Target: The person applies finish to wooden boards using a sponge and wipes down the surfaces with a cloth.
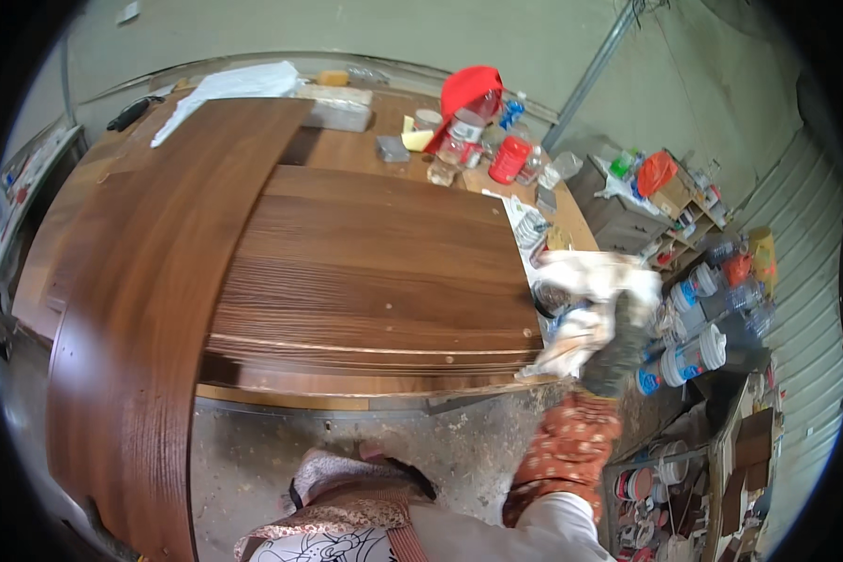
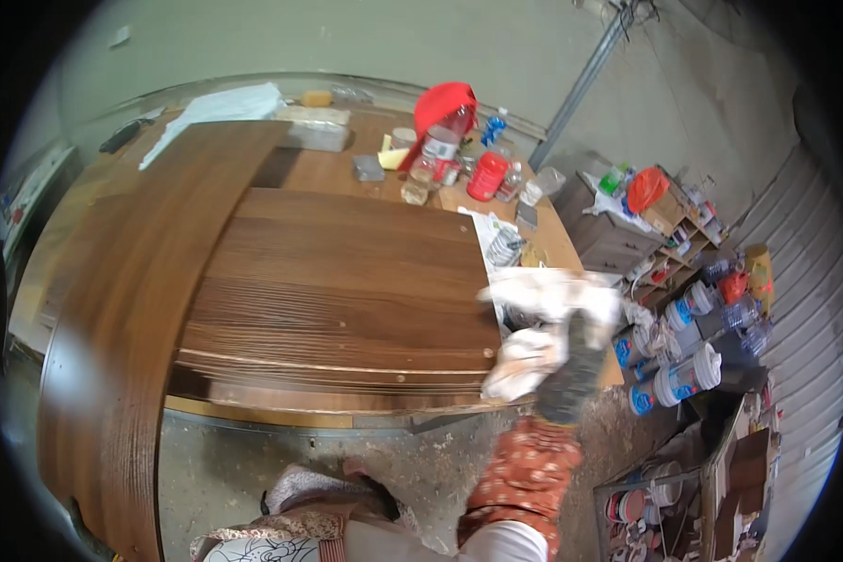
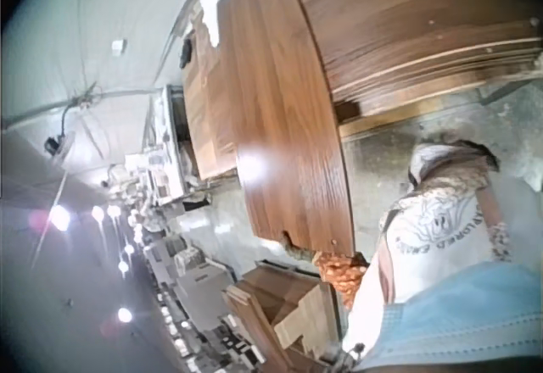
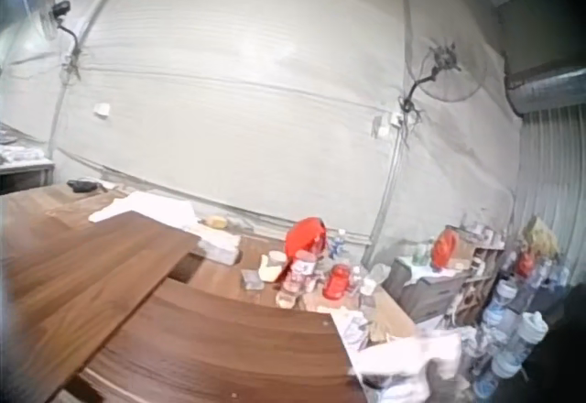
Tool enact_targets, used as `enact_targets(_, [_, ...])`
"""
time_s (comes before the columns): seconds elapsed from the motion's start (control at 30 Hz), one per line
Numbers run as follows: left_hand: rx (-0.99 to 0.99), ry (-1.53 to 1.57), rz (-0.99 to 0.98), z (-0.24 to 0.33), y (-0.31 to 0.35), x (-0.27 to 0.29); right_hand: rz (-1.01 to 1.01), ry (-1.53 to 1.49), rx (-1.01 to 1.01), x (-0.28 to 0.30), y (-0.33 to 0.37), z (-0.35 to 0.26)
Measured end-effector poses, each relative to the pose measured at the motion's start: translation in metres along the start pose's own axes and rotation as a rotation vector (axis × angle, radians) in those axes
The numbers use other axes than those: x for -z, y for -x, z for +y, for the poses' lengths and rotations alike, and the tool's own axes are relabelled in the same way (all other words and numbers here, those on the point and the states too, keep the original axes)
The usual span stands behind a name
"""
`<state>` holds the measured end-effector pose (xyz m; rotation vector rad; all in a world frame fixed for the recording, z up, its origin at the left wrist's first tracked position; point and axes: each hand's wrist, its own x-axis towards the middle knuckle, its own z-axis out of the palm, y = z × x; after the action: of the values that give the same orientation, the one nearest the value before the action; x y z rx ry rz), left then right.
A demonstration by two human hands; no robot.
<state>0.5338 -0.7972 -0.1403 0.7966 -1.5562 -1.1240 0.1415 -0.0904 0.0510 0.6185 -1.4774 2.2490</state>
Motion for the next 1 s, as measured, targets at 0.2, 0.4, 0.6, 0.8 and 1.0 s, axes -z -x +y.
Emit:
enact_targets(0.2, [0.012, 0.017, -0.066, 0.002, -0.03, -0.002, 0.457, 1.346, 0.348, 0.129, -0.027, -0.059])
enact_targets(0.4, [0.151, 0.16, -0.073, -0.006, -0.009, 0.024, 0.173, 1.805, 0.186, 0.162, -0.048, -0.024])
enact_targets(0.6, [0.479, 0.808, -0.19, -0.023, 0.022, 0.078, -0.188, 1.626, -0.286, 0.169, -0.07, -0.032])
enact_targets(0.8, [0.166, 0.023, -0.122, -0.006, 0.062, 0.039, -0.172, 1.7, -0.355, 0.186, -0.077, -0.036])
enact_targets(1.0, [-0.032, -0.533, 0.083, -0.001, 0.069, 0.025, -0.221, 1.956, 0.455, 0.272, 0.0, -0.07])
